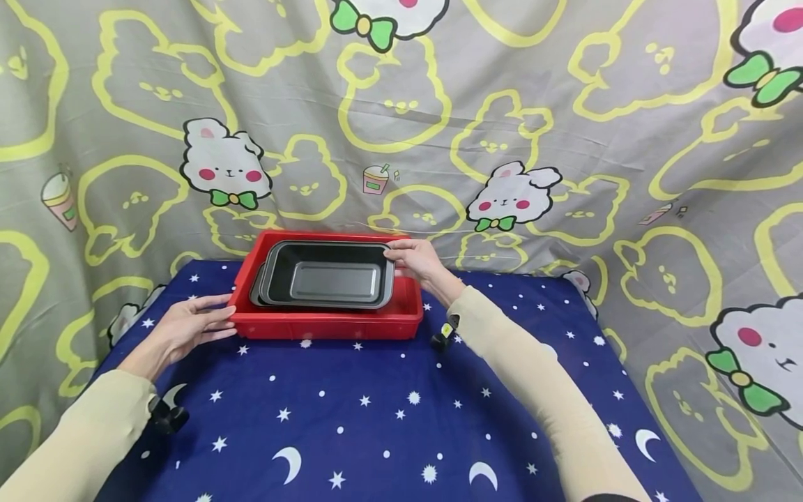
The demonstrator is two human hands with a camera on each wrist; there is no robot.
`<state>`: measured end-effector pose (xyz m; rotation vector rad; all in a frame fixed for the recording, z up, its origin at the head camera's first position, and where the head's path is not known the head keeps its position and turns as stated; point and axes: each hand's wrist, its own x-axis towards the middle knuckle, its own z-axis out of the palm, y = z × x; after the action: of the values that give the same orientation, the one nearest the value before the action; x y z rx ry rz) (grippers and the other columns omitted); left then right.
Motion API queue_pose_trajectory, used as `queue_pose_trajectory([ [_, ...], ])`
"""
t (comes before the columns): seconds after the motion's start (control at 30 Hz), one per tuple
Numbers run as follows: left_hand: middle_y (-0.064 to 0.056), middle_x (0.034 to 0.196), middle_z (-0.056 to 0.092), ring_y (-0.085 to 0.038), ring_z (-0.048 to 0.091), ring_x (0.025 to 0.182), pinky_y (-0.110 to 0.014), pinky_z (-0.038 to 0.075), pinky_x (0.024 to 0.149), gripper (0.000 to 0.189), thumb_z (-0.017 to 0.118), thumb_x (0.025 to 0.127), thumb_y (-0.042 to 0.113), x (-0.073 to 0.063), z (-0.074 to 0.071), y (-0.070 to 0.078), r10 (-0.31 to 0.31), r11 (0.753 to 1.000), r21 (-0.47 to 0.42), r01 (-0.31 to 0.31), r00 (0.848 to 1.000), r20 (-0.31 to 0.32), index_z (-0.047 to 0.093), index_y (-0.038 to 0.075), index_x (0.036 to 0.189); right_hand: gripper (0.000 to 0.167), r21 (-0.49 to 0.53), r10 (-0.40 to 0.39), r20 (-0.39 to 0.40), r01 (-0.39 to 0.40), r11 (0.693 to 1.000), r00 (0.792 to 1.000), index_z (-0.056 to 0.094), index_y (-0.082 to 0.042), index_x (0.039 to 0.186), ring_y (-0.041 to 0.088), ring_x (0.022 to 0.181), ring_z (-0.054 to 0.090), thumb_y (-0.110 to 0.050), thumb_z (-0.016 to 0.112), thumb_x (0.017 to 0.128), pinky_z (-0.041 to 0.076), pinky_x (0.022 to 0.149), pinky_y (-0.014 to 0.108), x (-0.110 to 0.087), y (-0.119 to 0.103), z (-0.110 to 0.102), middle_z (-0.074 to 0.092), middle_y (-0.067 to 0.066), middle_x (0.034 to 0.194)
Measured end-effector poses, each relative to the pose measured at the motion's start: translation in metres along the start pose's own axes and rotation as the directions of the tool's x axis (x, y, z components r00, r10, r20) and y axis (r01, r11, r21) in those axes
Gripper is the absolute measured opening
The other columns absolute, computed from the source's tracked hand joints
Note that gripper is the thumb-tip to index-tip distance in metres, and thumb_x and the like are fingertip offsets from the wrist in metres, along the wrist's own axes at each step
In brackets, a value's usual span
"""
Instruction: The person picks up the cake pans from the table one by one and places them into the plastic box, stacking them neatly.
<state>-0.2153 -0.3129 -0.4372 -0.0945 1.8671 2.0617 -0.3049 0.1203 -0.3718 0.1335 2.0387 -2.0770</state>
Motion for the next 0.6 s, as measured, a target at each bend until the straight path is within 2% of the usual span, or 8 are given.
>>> queue_pose_trajectory([
  [0.2, 0.011, 0.103, 0.076, -0.014, 0.080, 0.089, -0.034, 0.068, 0.086, 0.069, 0.069, 0.102, 0.007, 0.000, 0.001, 0.002, -0.005, 1.000, 0.025, 0.005, 1.000, -0.002, 0.032, -0.002, 0.159, 0.027, -0.030, -0.004, -0.008, 0.003, 1.000, 1.000, 0.074, 0.003, 0.122, 0.008, 0.061, 0.064, -0.002, 0.073, 0.095, 0.058, 0.052, 0.019, 0.006, 0.005, 0.003, 0.075, 0.002, 0.080],
  [0.33, 0.010, 0.102, 0.077, -0.014, 0.079, 0.088, -0.033, 0.068, 0.085, 0.066, 0.069, 0.102, 0.006, -0.001, 0.002, 0.003, -0.003, 1.000, 0.025, 0.003, 1.000, -0.003, 0.034, -0.001, 0.158, 0.021, -0.022, -0.004, -0.004, 0.004, 1.000, 1.000, 0.078, 0.001, 0.114, 0.008, 0.060, 0.064, -0.001, 0.074, 0.094, 0.058, 0.051, 0.019, 0.008, 0.008, 0.005, 0.076, 0.002, 0.079],
  [0.43, 0.009, 0.102, 0.077, -0.014, 0.079, 0.088, -0.032, 0.068, 0.084, 0.067, 0.069, 0.102, 0.007, -0.002, 0.003, 0.003, -0.003, 1.000, 0.031, 0.003, 1.000, -0.004, 0.034, -0.002, 0.158, 0.024, -0.024, 0.006, -0.002, -0.006, 1.000, 1.000, 0.077, 0.001, 0.119, 0.008, 0.060, 0.064, -0.002, 0.074, 0.095, 0.058, 0.051, 0.019, 0.011, 0.011, 0.006, 0.075, 0.001, 0.079],
  [0.6, 0.010, 0.102, 0.077, -0.014, 0.079, 0.088, -0.033, 0.068, 0.085, 0.076, 0.068, 0.102, 0.007, -0.002, 0.004, 0.005, -0.012, 0.999, 0.043, 0.012, 1.000, -0.004, 0.024, -0.007, 0.162, 0.031, -0.039, 0.023, 0.007, -0.023, 0.999, 1.000, 0.073, 0.002, 0.127, 0.008, 0.061, 0.064, -0.004, 0.073, 0.097, 0.058, 0.051, 0.019, 0.017, 0.014, 0.012, 0.073, 0.000, 0.080],
])
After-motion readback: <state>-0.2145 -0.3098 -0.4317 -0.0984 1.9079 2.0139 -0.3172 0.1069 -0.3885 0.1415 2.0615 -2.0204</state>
